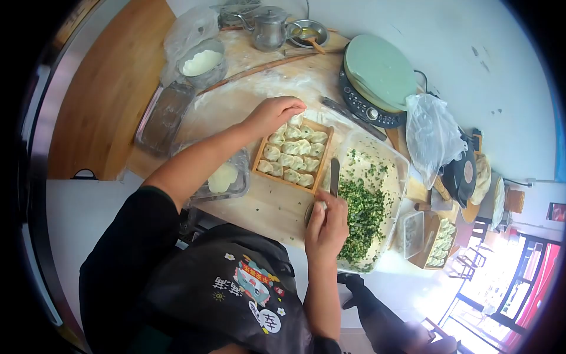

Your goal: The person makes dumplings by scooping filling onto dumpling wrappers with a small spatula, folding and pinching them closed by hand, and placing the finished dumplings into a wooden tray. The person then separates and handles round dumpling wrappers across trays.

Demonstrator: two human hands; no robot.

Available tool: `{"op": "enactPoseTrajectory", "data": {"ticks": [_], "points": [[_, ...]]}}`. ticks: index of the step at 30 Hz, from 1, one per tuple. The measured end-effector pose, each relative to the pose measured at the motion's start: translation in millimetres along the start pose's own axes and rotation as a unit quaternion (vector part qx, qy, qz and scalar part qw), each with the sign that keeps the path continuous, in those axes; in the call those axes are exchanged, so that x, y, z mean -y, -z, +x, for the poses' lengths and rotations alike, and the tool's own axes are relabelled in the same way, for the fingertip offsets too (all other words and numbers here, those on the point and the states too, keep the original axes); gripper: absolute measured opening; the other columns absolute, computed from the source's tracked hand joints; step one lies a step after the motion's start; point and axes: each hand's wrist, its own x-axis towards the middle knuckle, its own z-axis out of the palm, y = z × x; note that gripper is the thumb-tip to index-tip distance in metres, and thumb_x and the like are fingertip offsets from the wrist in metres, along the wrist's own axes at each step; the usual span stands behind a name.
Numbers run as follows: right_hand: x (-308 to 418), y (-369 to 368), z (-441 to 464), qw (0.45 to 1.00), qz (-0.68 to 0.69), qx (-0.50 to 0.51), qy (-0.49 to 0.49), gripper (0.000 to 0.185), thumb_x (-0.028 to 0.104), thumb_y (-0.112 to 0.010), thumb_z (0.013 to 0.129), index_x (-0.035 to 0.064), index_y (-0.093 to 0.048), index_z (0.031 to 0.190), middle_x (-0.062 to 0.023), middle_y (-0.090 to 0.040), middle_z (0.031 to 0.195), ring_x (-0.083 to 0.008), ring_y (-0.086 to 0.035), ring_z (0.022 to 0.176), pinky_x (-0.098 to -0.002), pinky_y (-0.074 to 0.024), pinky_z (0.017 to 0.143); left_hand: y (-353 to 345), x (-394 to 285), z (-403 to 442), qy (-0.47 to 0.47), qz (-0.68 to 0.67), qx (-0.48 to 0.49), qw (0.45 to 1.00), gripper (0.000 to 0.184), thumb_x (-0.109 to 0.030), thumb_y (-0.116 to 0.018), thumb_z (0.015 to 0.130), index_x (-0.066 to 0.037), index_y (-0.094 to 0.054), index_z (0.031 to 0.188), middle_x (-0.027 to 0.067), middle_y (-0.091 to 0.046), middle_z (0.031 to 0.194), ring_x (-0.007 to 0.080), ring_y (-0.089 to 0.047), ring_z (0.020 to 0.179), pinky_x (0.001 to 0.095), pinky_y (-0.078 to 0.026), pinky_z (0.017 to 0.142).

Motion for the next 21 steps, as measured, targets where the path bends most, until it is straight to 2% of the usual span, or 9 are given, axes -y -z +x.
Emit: {"op": "enactPoseTrajectory", "data": {"ticks": [6,8,9,11,12,13,17,19,21], "points": [[-10,18,-27,0.999,-0.026,0.015,-0.042,0.018,0.003,-0.055,0.094,0.0021,-0.064,0.109,-0.0145,-0.065,0.096,-0.0309,-0.064,0.087,-0.0365,-0.0509,0.076,-36,69,23,-0.082,0.239,0.179,0.951,0.022,-0.02,-0.052,0.096,-0.006,-0.069,0.098,0.0149,-0.07,0.099,0.0368,-0.065,0.092,0.0444,-0.051,0.082],[-8,21,-26,0.997,-0.018,0.013,-0.069,0.018,0.0,-0.054,0.094,0.0006,-0.064,0.109,-0.0149,-0.065,0.098,-0.0277,-0.064,0.09,-0.0358,-0.0505,0.079,-34,62,29,-0.034,0.259,0.264,0.928,0.027,-0.024,-0.05,0.097,-0.008,-0.071,0.101,0.0161,-0.07,0.103,0.0384,-0.064,0.096,0.0468,-0.05,0.084],[-7,23,-30,0.994,-0.003,0.023,-0.103,0.019,-0.001,-0.053,0.094,0.0001,-0.063,0.11,-0.015,-0.065,0.1,-0.0267,-0.065,0.092,-0.0356,-0.0504,0.082,-32,57,28,0.035,0.19,0.263,0.945,0.024,-0.023,-0.053,0.094,-0.009,-0.071,0.101,0.0182,-0.069,0.109,0.039,-0.064,0.102,0.0494,-0.05,0.087],[-11,19,-28,0.999,-0.003,-0.001,-0.052,0.022,-0.003,-0.05,0.096,-0.0004,-0.062,0.114,-0.0144,-0.066,0.104,-0.025,-0.065,0.096,-0.034,-0.0496,0.086,-8,46,18,-0.044,0.222,0.171,0.959,0.032,-0.028,-0.055,0.094,-0.012,-0.066,0.118,0.0177,-0.069,0.109,0.0386,-0.065,0.101,0.0481,-0.05,0.089],[-13,20,-32,0.995,0.036,0.016,-0.088,0.028,-0.002,-0.048,0.098,0.0006,-0.058,0.124,-0.0141,-0.067,0.107,-0.0252,-0.066,0.099,-0.0336,-0.049,0.089,10,37,10,-0.041,0.18,0.12,0.975,0.03,-0.029,-0.055,0.094,-0.011,-0.067,0.115,0.0171,-0.07,0.105,0.0373,-0.065,0.098,0.0461,-0.051,0.086],[-23,16,-33,1.0,0.007,0.012,-0.005,0.039,0.004,-0.041,0.103,0.003,-0.047,0.141,-0.0087,-0.065,0.108,-0.0099,-0.053,0.08,-0.023,-0.0434,0.072,30,27,0,-0.04,0.138,0.065,0.987,0.029,-0.03,-0.056,0.094,-0.01,-0.068,0.112,0.0165,-0.07,0.102,0.0361,-0.066,0.095,0.0441,-0.051,0.084],[-5,15,-28,0.99,0.06,0.076,-0.104,0.046,0.001,-0.039,0.101,0.0045,-0.042,0.147,-0.0062,-0.063,0.102,-0.0089,-0.05,0.074,-0.0223,-0.0418,0.067,121,-21,-84,0.213,0.082,0.092,0.969,0.023,-0.021,-0.06,0.094,-0.003,-0.068,0.106,0.0106,-0.07,0.093,0.0171,-0.065,0.085,0.0305,-0.05,0.077],[0,10,-26,0.986,0.058,0.106,-0.111,0.046,0.001,-0.04,0.1,0.0045,-0.044,0.146,-0.007,-0.063,0.098,-0.0109,-0.053,0.075,-0.0237,-0.0436,0.069,147,-7,-141,0.27,0.134,0.098,0.949,0.018,-0.017,-0.062,0.093,-0.003,-0.069,0.102,0.0083,-0.07,0.091,0.0144,-0.064,0.083,0.0301,-0.05,0.075],[3,5,-25,0.984,0.049,0.133,-0.106,0.045,0.001,-0.043,0.1,0.0046,-0.047,0.144,-0.0095,-0.064,0.094,-0.0147,-0.059,0.08,-0.0263,-0.0473,0.073,156,-7,-185,0.312,0.169,0.056,0.933,0.013,-0.015,-0.065,0.09,-0.004,-0.069,0.096,0.0105,-0.07,0.091,0.0191,-0.066,0.083,0.0318,-0.05,0.074]]}}
